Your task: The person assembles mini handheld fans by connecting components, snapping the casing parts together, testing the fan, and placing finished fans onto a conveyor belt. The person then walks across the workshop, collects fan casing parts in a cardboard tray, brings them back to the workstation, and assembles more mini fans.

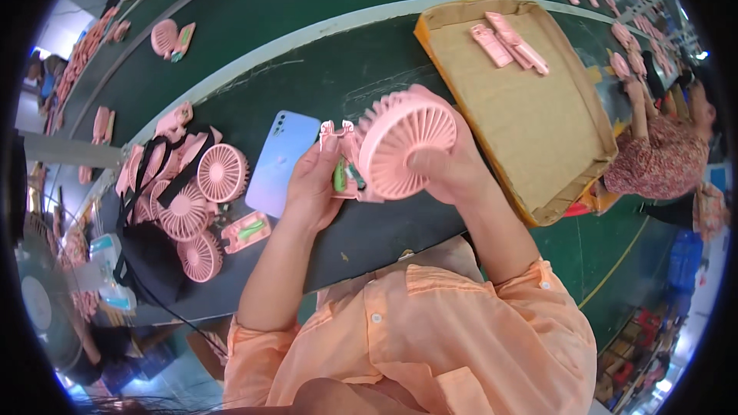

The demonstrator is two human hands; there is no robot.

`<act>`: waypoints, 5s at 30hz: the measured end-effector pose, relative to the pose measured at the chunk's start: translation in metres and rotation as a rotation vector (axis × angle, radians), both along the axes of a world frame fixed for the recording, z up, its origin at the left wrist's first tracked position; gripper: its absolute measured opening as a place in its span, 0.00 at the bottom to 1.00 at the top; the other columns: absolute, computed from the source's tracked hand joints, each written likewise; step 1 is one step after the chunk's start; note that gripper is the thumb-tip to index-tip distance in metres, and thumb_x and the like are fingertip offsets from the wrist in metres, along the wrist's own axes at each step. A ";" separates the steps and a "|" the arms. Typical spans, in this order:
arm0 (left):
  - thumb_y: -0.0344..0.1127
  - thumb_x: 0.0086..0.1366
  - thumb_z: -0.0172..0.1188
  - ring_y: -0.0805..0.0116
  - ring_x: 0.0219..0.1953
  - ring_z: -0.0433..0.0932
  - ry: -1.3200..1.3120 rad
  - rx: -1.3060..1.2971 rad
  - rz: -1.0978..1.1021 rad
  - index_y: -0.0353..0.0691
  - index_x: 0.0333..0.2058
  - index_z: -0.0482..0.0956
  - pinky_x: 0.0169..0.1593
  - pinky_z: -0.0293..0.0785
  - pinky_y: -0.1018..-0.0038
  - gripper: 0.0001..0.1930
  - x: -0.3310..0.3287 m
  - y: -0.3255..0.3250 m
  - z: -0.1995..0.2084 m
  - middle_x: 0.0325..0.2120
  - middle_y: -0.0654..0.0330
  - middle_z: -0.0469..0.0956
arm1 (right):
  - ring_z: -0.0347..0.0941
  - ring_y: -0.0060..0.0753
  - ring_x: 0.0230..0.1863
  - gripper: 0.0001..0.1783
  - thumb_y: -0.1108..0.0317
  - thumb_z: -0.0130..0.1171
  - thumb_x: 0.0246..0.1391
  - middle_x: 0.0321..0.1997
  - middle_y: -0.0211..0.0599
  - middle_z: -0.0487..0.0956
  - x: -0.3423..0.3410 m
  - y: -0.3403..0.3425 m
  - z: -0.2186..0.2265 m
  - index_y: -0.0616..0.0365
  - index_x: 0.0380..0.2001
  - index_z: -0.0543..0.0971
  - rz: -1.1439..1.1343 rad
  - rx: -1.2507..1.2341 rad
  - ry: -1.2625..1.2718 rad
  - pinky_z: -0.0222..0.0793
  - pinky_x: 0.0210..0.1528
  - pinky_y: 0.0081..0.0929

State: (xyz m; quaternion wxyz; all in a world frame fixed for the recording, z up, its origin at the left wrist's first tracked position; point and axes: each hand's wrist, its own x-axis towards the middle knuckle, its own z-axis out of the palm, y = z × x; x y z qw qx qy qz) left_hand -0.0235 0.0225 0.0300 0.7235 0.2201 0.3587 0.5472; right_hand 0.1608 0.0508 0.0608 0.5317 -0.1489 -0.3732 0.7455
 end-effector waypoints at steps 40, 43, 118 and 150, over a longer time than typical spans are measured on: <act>0.32 0.65 0.53 0.80 0.26 0.74 0.392 0.094 -0.372 0.33 0.42 0.76 0.29 0.72 0.83 0.10 0.000 -0.010 -0.010 0.26 0.65 0.76 | 0.72 0.38 0.32 0.09 0.83 0.58 0.40 0.31 0.37 0.73 0.009 -0.019 0.009 0.66 0.15 0.69 -0.041 1.161 -1.245 0.69 0.30 0.27; 0.32 0.66 0.52 0.77 0.30 0.77 0.475 0.132 -0.457 0.32 0.43 0.74 0.33 0.74 0.82 0.11 -0.005 -0.008 -0.007 0.30 0.61 0.78 | 0.71 0.37 0.31 0.07 0.84 0.58 0.40 0.29 0.37 0.72 0.010 -0.014 0.018 0.66 0.15 0.71 0.012 1.192 -1.201 0.69 0.29 0.27; 0.35 0.69 0.47 0.79 0.31 0.76 0.330 -0.005 -0.206 0.32 0.43 0.72 0.36 0.75 0.80 0.12 0.025 -0.026 -0.028 0.33 0.61 0.77 | 0.73 0.30 0.29 0.07 0.84 0.60 0.41 0.34 0.40 0.77 -0.002 -0.018 -0.044 0.64 0.15 0.75 -0.269 0.799 -1.099 0.70 0.29 0.22; 0.32 0.69 0.45 0.75 0.30 0.77 0.168 -0.079 -0.187 0.31 0.42 0.72 0.34 0.77 0.79 0.11 0.022 -0.023 -0.032 0.31 0.59 0.76 | 0.74 0.44 0.33 0.06 0.83 0.60 0.32 0.34 0.46 0.77 0.003 -0.038 -0.034 0.69 0.21 0.75 -0.367 1.443 -1.388 0.74 0.30 0.34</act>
